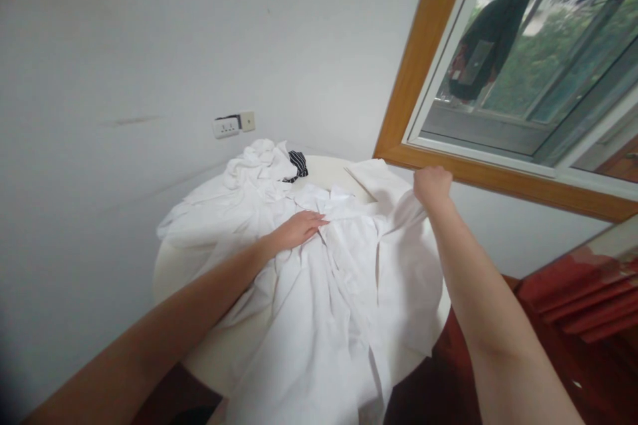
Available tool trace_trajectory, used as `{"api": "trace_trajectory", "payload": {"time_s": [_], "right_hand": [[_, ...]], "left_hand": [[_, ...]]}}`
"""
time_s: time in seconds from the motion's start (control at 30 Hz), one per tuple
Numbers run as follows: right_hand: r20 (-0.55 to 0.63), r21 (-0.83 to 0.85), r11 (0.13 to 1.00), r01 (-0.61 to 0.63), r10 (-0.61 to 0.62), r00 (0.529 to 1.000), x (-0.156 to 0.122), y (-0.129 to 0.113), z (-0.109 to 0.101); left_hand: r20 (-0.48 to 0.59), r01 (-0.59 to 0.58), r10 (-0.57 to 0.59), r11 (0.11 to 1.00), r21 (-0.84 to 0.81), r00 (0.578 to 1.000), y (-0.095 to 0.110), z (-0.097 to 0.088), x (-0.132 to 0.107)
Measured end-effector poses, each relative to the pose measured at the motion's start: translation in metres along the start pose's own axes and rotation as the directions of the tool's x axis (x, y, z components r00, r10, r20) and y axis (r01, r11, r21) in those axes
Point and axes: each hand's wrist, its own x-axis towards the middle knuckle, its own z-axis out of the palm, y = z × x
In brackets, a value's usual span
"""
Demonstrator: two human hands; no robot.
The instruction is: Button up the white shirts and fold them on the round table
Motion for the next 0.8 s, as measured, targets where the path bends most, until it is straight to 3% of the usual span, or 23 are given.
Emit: {"api": "trace_trajectory", "payload": {"time_s": [0.1,0.23,0.33,0.47,0.57,0.7,0.8], "right_hand": [[0.037,-0.166,0.974,0.155,-0.151,0.988,-0.017,-0.043,0.024],[0.293,0.115,0.941,0.318,-0.338,0.894,-0.044,-0.104,0.055],[0.373,0.258,0.906,0.335,-0.413,0.831,-0.063,-0.132,0.078],[0.303,0.291,0.879,0.378,-0.460,0.835,-0.084,-0.138,0.105],[0.271,0.316,0.881,0.353,-0.440,0.856,-0.095,-0.133,0.123],[0.307,0.315,0.886,0.340,-0.434,0.847,-0.103,-0.135,0.137],[0.349,0.294,0.903,0.313,-0.406,0.845,-0.108,-0.140,0.136]], "left_hand": [[-0.008,0.007,-0.007,1.000,-0.004,1.000,0.002,0.002,0.000],[-0.030,0.002,-0.002,1.000,0.008,1.000,0.001,0.000,-0.001],[-0.119,0.150,-0.138,0.983,0.102,0.983,0.001,-0.009,-0.002],[-0.293,0.441,-0.366,0.860,0.256,0.883,-0.004,-0.025,-0.006],[-0.310,0.544,-0.459,0.781,0.306,0.833,-0.015,-0.028,-0.010],[-0.259,0.582,-0.522,0.749,0.316,0.813,-0.025,-0.023,-0.013],[-0.223,0.569,-0.524,0.759,0.315,0.822,-0.023,-0.018,-0.008]]}}
